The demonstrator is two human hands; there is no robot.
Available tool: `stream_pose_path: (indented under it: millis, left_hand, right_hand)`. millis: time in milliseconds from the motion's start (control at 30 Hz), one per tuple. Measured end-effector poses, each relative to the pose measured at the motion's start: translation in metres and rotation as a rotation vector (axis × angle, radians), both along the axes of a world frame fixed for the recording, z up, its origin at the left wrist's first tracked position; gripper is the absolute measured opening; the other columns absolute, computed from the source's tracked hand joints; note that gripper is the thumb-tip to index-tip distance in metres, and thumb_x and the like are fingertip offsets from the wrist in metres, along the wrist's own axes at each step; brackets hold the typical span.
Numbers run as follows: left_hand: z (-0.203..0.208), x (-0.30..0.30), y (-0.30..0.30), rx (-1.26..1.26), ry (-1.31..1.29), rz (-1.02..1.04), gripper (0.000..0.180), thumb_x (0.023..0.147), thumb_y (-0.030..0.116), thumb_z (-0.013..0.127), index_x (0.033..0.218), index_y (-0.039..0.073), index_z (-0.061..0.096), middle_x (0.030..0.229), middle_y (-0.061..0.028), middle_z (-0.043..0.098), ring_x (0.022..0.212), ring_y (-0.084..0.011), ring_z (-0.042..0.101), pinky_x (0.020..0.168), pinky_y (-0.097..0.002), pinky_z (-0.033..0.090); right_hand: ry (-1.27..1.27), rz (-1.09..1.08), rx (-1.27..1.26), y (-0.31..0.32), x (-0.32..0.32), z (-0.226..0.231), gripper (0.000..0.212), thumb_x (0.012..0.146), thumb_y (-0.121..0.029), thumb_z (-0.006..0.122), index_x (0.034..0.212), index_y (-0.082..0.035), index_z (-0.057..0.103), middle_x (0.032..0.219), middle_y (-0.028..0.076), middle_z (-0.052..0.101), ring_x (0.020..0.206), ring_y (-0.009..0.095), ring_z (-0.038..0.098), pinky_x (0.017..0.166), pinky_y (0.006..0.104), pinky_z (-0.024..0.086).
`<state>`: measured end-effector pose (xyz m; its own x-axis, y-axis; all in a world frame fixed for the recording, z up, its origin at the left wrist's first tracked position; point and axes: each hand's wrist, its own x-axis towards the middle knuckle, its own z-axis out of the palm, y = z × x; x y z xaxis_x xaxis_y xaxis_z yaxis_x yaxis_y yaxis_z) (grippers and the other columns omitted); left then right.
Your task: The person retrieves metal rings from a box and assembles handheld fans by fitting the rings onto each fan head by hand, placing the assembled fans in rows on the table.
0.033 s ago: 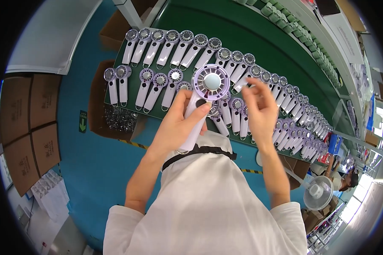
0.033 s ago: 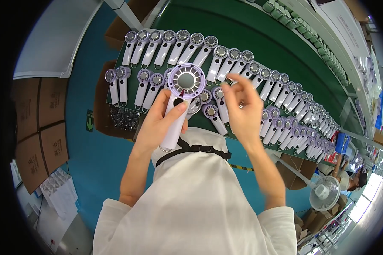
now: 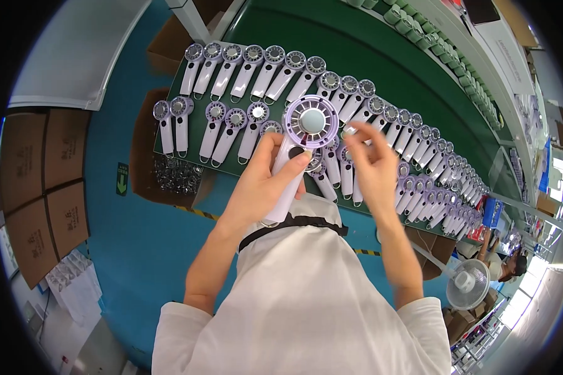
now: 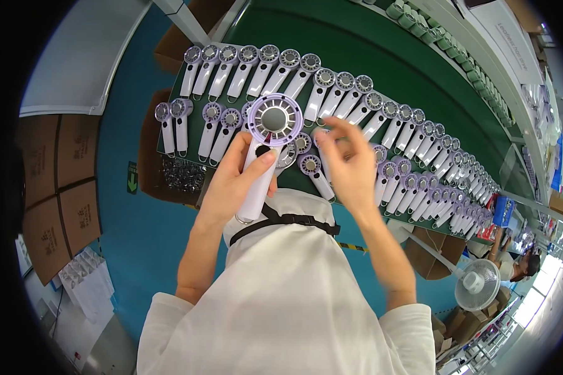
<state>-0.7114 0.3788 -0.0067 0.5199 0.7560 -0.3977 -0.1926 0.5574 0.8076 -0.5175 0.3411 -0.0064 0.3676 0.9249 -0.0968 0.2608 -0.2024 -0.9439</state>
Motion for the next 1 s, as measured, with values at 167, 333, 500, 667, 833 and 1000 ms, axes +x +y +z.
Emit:
stream_pose_path:
  millis: [167, 333, 500, 667, 833, 1000]
  left_hand:
    - [-0.002, 0.002, 0.001, 0.014, -0.015, 0.003, 0.032, 0.095, 0.022, 0.062, 0.112, 0.003, 0.043, 0.095, -0.0084, 0.058, 0.066, -0.0112, 0.062, 0.057, -0.0260, 0.052]
    - [0.001, 0.006, 0.002, 0.006, -0.049, 0.116, 0.037, 0.097, 0.018, 0.057, 0.126, 0.000, 0.043, 0.105, -0.0119, 0.063, 0.088, -0.0200, 0.068, 0.071, -0.0298, 0.057]
    - [-0.015, -0.011, 0.010, 0.029, 0.066, 0.074, 0.034, 0.097, 0.020, 0.056, 0.123, 0.001, 0.044, 0.093, -0.0096, 0.064, 0.074, -0.0156, 0.064, 0.065, -0.0283, 0.054]
    - [-0.007, -0.005, 0.010, 0.017, 0.180, -0.083, 0.047, 0.087, 0.031, 0.072, 0.114, 0.001, 0.047, 0.080, -0.0032, 0.060, 0.063, -0.0081, 0.057, 0.059, -0.0244, 0.049]
    - [-0.002, -0.006, 0.004, 0.083, 0.240, -0.164, 0.055, 0.081, 0.036, 0.078, 0.111, 0.001, 0.048, 0.084, -0.0035, 0.060, 0.065, -0.0081, 0.055, 0.058, -0.0241, 0.046]
    - [0.003, -0.004, -0.001, 0.137, 0.282, -0.212, 0.039, 0.087, 0.022, 0.072, 0.112, 0.004, 0.049, 0.082, -0.0011, 0.058, 0.063, -0.0067, 0.055, 0.054, -0.0228, 0.044]
  right_hand:
    - [0.535, -0.063, -0.227, -0.009, -0.028, -0.007, 0.024, 0.093, -0.012, 0.064, 0.111, 0.004, 0.064, 0.100, 0.004, 0.068, 0.086, 0.006, 0.061, 0.069, 0.0185, 0.045]
    - [0.284, -0.207, -0.023, -0.008, -0.019, -0.010, 0.021, 0.093, -0.010, 0.063, 0.109, 0.003, 0.065, 0.091, 0.005, 0.069, 0.082, 0.008, 0.063, 0.072, 0.0204, 0.048]
    - [0.136, -0.248, 0.090, -0.013, 0.003, 0.008, 0.020, 0.093, -0.008, 0.063, 0.109, 0.003, 0.066, 0.092, 0.004, 0.068, 0.082, 0.007, 0.062, 0.073, 0.0202, 0.048]
    - [0.094, -0.123, 0.142, -0.011, -0.002, 0.038, 0.018, 0.093, -0.005, 0.062, 0.110, -0.001, 0.067, 0.089, -0.001, 0.062, 0.076, 0.003, 0.056, 0.066, 0.0176, 0.043]
    - [-0.264, 0.173, 0.201, 0.007, -0.009, 0.051, 0.020, 0.084, 0.001, 0.066, 0.102, -0.005, 0.069, 0.079, 0.001, 0.055, 0.062, 0.008, 0.046, 0.054, 0.0237, 0.035]
    - [-0.438, 0.322, 0.232, 0.016, -0.018, 0.059, 0.018, 0.083, -0.001, 0.067, 0.101, -0.006, 0.069, 0.081, 0.005, 0.057, 0.066, 0.017, 0.055, 0.055, 0.0287, 0.042]
